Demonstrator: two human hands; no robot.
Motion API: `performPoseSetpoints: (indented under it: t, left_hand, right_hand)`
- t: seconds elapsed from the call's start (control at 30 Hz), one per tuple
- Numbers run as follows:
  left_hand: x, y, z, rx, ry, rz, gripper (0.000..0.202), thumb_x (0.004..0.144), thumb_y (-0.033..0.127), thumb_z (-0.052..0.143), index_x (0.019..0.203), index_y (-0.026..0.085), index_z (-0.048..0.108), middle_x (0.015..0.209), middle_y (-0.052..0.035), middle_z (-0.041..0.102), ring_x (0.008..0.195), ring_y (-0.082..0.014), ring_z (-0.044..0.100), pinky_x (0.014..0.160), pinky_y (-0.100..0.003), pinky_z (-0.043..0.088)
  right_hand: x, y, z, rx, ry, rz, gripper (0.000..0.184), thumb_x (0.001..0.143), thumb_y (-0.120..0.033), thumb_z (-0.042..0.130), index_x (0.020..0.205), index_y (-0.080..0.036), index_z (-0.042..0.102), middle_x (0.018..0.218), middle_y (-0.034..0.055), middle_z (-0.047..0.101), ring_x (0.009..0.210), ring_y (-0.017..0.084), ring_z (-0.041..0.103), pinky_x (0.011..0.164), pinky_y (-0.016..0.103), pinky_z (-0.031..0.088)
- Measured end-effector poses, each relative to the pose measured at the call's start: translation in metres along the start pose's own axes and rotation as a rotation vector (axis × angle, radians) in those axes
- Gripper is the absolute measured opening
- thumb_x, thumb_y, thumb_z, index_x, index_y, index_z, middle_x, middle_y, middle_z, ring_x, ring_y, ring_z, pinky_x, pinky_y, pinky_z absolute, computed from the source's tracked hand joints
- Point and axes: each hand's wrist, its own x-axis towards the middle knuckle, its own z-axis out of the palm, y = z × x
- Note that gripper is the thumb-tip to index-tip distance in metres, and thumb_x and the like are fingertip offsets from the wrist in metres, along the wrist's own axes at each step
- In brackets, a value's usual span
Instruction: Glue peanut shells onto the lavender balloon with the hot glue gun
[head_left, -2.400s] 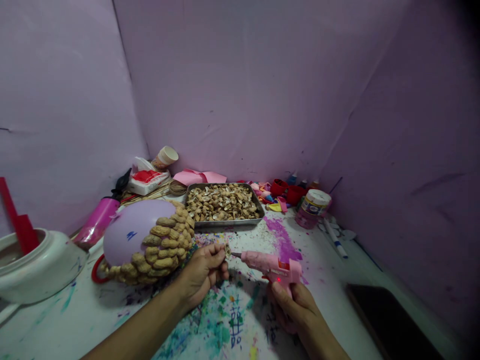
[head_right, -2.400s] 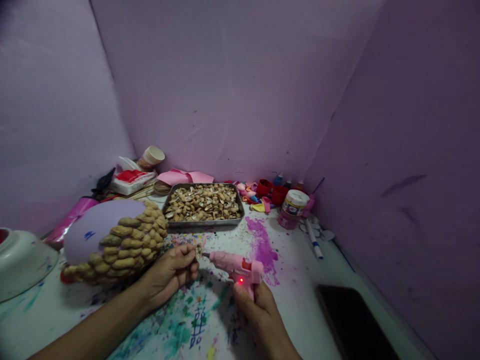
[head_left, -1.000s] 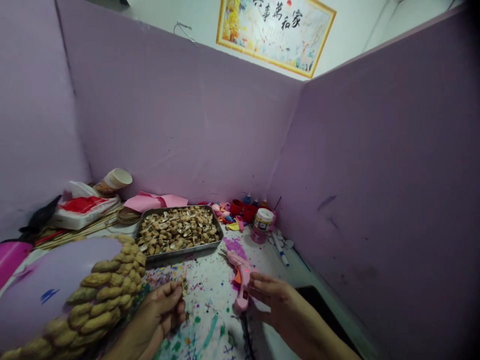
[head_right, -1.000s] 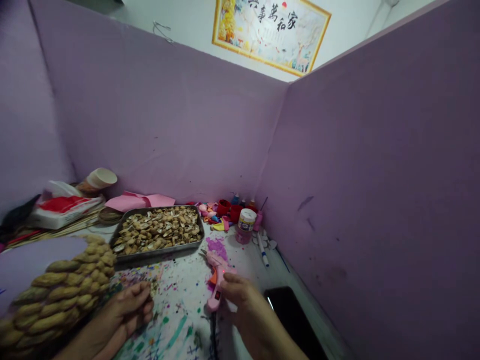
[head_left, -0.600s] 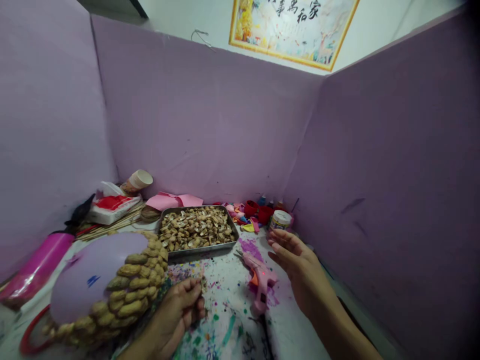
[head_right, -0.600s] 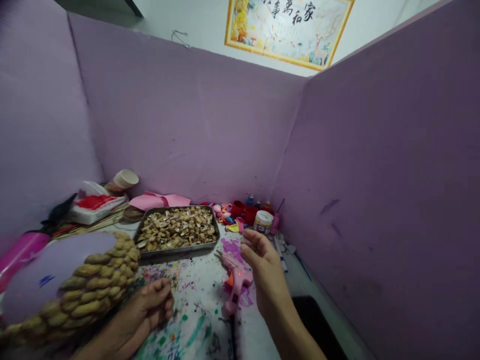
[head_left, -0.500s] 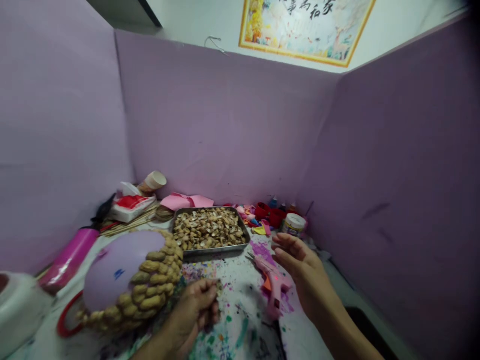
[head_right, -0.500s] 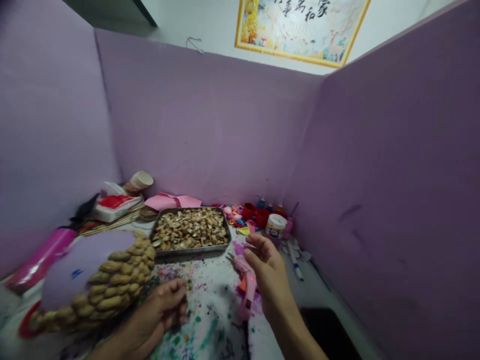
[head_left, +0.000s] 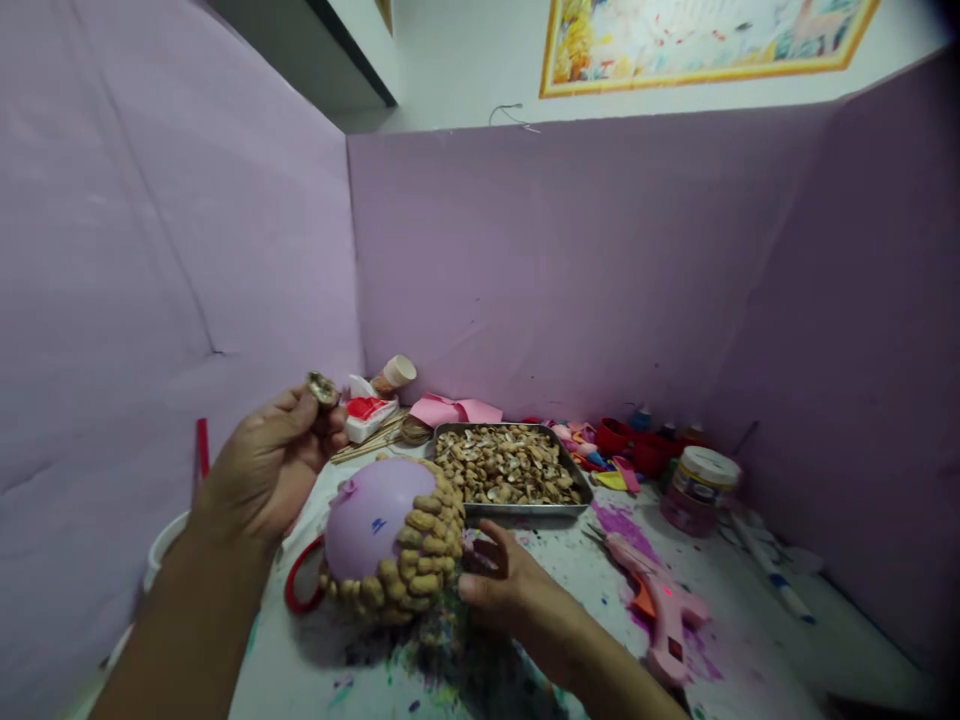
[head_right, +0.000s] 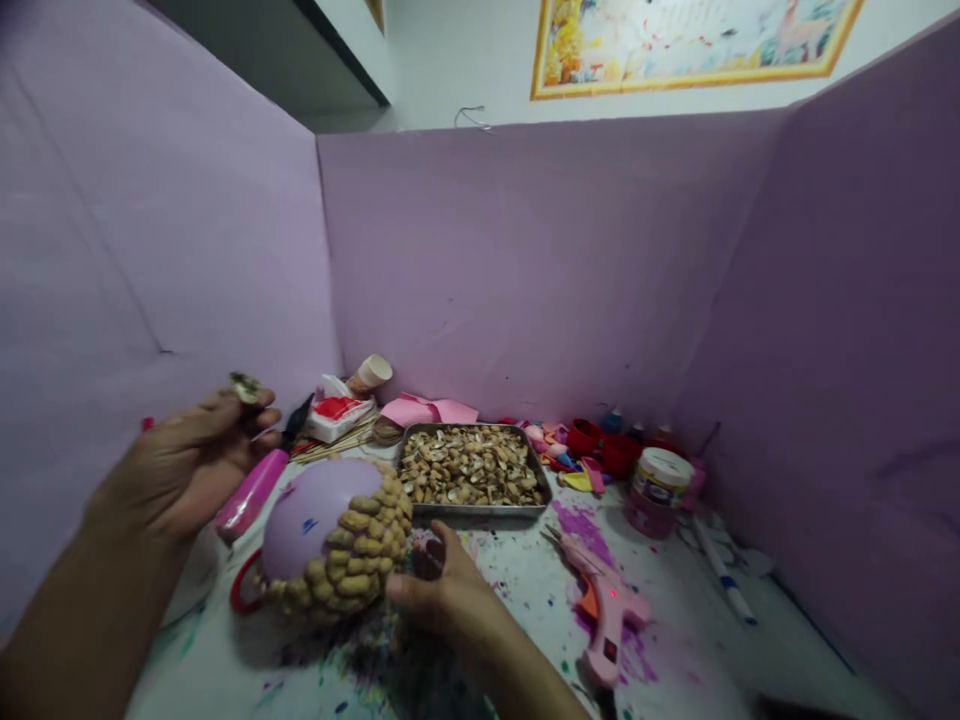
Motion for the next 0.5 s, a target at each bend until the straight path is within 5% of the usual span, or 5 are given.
performPoseSetpoints:
  t: [0.1,0.2,0.3,0.5]
  left_hand:
    - [0.021,-0.017,-0.013,0.033,0.129,-0.126,0.018,0.077,0.004,0.045,0.066,0.012,0.057,0.061,-0.0003,0.053,0.05,-0.0084,0.052,0.045,-0.018,0.046]
    - [0.032,-0.035,-0.02,0.043,0.186,-0.178,0.016,0.076,0.003,0.048,0.065,0.012,0.055,0.055,0.001,0.052,0.045,-0.0077,0.05,0.042,-0.017,0.044]
    - [0.038,-0.047,-0.025,0.04,0.231,-0.222,0.016,0.075,0.003,0.049,0.063,0.013,0.053,0.052,0.0022,0.051,0.041,-0.0074,0.049,0.04,-0.017,0.042]
    - [0.04,-0.053,-0.027,-0.007,0.254,-0.302,0.013,0.073,0.005,0.052,0.063,0.013,0.053,0.049,0.0019,0.052,0.038,-0.0086,0.047,0.036,-0.018,0.039]
  right_hand:
    - [0.014,0.02,0.01,-0.08,-0.094,-0.21,0.133,0.027,-0.024,0.088,0.136,-0.021,0.011,0.135,0.0155,0.039,0.128,0.031,0.032,0.106,0.044,0.024]
    - [0.022,0.036,0.018,-0.084,-0.144,-0.314,0.146,0.028,-0.029,0.089,0.139,-0.021,-0.006,0.143,0.0165,0.027,0.133,0.031,0.024,0.109,0.046,0.016]
    - [0.024,0.041,0.027,-0.045,-0.149,-0.341,0.145,0.029,-0.029,0.088,0.139,-0.022,-0.007,0.147,0.016,0.02,0.133,0.032,0.024,0.109,0.045,0.02]
    - [0.017,0.033,0.036,-0.022,-0.159,-0.365,0.128,0.034,-0.031,0.087,0.135,-0.019,0.01,0.137,0.0168,0.039,0.126,0.031,0.038,0.103,0.043,0.033]
